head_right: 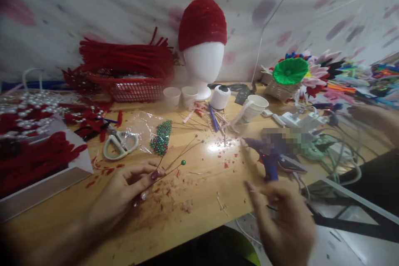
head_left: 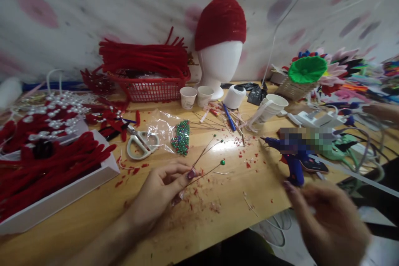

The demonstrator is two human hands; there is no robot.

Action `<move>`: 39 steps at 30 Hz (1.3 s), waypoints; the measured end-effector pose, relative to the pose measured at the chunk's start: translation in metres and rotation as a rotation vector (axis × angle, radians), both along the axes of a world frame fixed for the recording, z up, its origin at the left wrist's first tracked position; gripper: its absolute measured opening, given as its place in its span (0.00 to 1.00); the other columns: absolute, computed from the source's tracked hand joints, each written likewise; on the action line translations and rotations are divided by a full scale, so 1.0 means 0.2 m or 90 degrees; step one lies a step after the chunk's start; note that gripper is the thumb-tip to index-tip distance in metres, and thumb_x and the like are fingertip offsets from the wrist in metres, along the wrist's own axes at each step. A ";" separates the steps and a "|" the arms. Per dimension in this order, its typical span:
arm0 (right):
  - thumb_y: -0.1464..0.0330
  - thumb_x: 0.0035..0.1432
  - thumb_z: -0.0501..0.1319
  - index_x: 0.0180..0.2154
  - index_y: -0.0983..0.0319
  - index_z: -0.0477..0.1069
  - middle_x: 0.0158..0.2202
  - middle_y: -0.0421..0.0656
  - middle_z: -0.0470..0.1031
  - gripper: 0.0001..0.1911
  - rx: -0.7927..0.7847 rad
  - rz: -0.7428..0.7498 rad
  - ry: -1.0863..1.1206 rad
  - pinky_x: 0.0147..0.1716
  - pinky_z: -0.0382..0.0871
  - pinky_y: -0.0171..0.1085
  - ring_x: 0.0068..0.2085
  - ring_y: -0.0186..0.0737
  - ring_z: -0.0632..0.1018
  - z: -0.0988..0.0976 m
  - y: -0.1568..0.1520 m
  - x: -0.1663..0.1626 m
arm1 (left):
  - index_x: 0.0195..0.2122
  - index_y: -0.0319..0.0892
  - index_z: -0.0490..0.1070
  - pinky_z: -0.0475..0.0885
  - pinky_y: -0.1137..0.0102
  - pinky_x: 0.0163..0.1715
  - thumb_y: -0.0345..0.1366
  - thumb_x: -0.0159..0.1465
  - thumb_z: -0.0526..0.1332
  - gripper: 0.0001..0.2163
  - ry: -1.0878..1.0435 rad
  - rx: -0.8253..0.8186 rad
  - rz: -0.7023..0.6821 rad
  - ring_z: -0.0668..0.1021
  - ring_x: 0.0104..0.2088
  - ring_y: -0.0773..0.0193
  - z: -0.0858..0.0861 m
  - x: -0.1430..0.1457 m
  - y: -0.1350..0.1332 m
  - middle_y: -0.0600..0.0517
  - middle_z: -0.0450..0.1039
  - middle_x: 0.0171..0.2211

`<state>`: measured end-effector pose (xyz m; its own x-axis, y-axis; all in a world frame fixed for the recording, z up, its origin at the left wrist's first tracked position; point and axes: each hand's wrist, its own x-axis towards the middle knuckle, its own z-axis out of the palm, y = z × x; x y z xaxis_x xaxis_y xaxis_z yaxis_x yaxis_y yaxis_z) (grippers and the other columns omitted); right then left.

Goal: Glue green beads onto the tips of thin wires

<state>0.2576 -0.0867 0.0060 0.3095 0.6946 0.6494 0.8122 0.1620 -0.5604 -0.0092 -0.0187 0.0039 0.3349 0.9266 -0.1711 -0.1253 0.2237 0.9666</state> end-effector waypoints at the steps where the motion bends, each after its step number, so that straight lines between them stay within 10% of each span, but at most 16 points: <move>1: 0.67 0.55 0.65 0.31 0.58 0.66 0.27 0.39 0.65 0.07 -0.019 0.144 -0.013 0.28 0.62 0.39 0.28 0.38 0.68 0.01 0.04 -0.07 | 0.31 0.40 0.78 0.56 0.81 0.13 0.45 0.55 0.67 0.12 -0.040 -0.063 -0.007 0.63 0.17 0.79 0.00 0.01 0.00 0.54 0.69 0.28; 7: 0.70 0.54 0.67 0.42 0.60 0.72 0.37 0.42 0.72 0.12 -0.124 0.533 0.024 0.34 0.71 0.37 0.36 0.37 0.74 0.02 0.31 -0.39 | 0.31 0.40 0.79 0.51 0.82 0.13 0.43 0.50 0.72 0.13 -0.200 -0.227 -0.060 0.59 0.15 0.80 -0.04 0.02 -0.01 0.58 0.64 0.17; 17: 0.76 0.58 0.61 0.35 0.60 0.73 0.34 0.40 0.72 0.06 -0.137 0.528 0.122 0.34 0.70 0.35 0.37 0.34 0.74 -0.02 0.31 -0.42 | 0.35 0.41 0.80 0.51 0.82 0.12 0.47 0.52 0.69 0.15 -0.118 -0.194 -0.056 0.60 0.15 0.78 -0.05 0.01 0.00 0.59 0.62 0.15; 27: 0.76 0.55 0.64 0.37 0.57 0.74 0.35 0.40 0.68 0.09 0.020 0.421 0.261 0.40 0.67 0.38 0.39 0.36 0.70 -0.02 0.23 -0.21 | 0.48 0.39 0.73 0.72 0.74 0.36 0.23 0.64 0.57 0.13 0.404 0.716 0.080 0.76 0.38 0.68 -0.04 -0.09 0.01 0.48 0.74 0.38; 39: 0.73 0.58 0.63 0.38 0.58 0.75 0.34 0.42 0.67 0.07 -0.024 0.494 0.285 0.34 0.66 0.42 0.36 0.40 0.70 -0.04 0.19 -0.24 | 0.50 0.36 0.70 0.71 0.71 0.34 0.22 0.62 0.59 0.15 0.535 0.876 0.034 0.77 0.33 0.66 -0.03 -0.12 -0.05 0.49 0.78 0.35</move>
<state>0.2088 -0.0480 -0.0013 -0.0372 0.8319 0.5536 0.1851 0.5501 -0.8143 -0.0326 -0.0284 -0.0012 0.5444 0.5316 0.6489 0.5376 -0.8149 0.2166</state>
